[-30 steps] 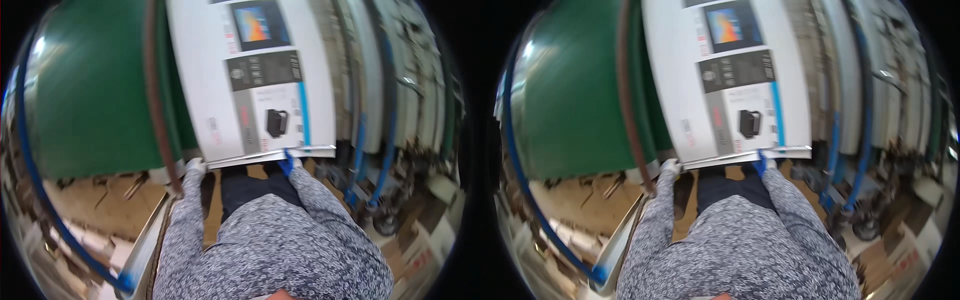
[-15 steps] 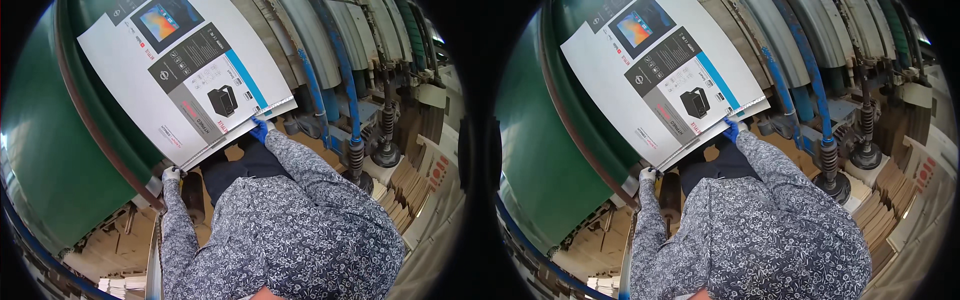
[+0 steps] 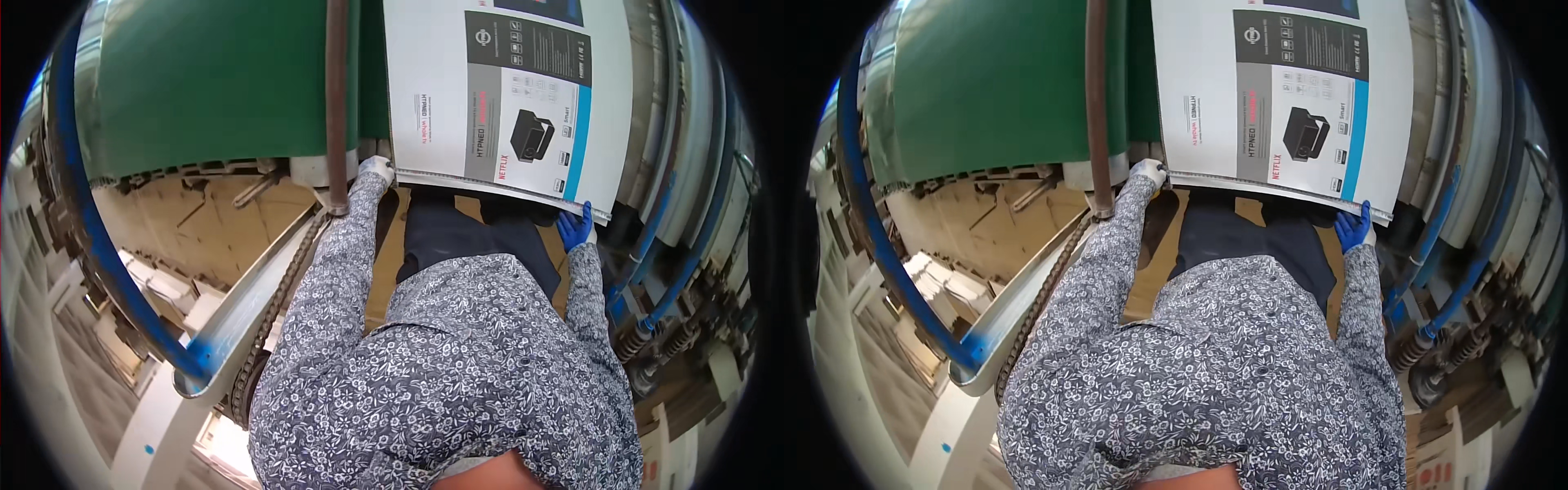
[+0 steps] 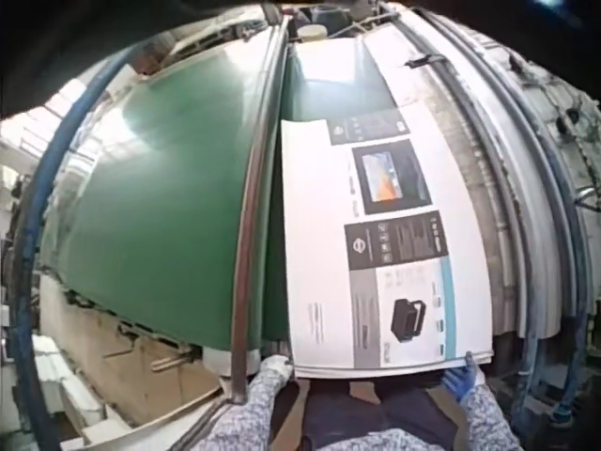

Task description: Measuring a large printed cardboard sheet with a tape measure on a machine bed.

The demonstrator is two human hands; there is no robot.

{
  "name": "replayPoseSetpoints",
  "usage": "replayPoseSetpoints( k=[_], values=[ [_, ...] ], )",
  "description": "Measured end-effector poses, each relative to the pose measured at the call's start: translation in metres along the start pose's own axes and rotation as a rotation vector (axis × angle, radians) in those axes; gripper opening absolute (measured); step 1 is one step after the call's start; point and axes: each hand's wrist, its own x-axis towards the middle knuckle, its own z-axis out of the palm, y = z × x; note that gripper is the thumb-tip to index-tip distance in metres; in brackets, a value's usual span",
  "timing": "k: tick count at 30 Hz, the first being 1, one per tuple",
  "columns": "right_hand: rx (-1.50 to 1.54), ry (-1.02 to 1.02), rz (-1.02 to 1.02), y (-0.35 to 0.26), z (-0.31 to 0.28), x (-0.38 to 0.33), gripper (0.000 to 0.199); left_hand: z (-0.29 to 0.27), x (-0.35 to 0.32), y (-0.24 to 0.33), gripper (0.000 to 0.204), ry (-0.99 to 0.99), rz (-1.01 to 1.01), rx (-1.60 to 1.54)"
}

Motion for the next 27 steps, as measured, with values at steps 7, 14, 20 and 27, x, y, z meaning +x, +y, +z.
replayPoseSetpoints(
  k=[7,14,20,27],
  values=[
    [-0.248,0.002,0.021,-0.023,-0.012,-0.027,0.042,0.01,0.004,-0.014,0.02,0.077,0.058,-0.03],
    [-0.247,0.139,-0.039,-0.019,-0.025,-0.01,0.048,0.02,0.004,-0.019,0.019,0.04,0.058,-0.079],
    [-0.217,0.178,-0.106,-0.018,-0.013,-0.002,0.044,0.016,0.0,-0.016,0.019,0.024,0.054,-0.067],
    [-0.192,0.205,-0.214,-0.016,-0.015,-0.004,0.035,0.01,-0.027,-0.012,0.024,0.202,0.105,-0.147]
  ],
)
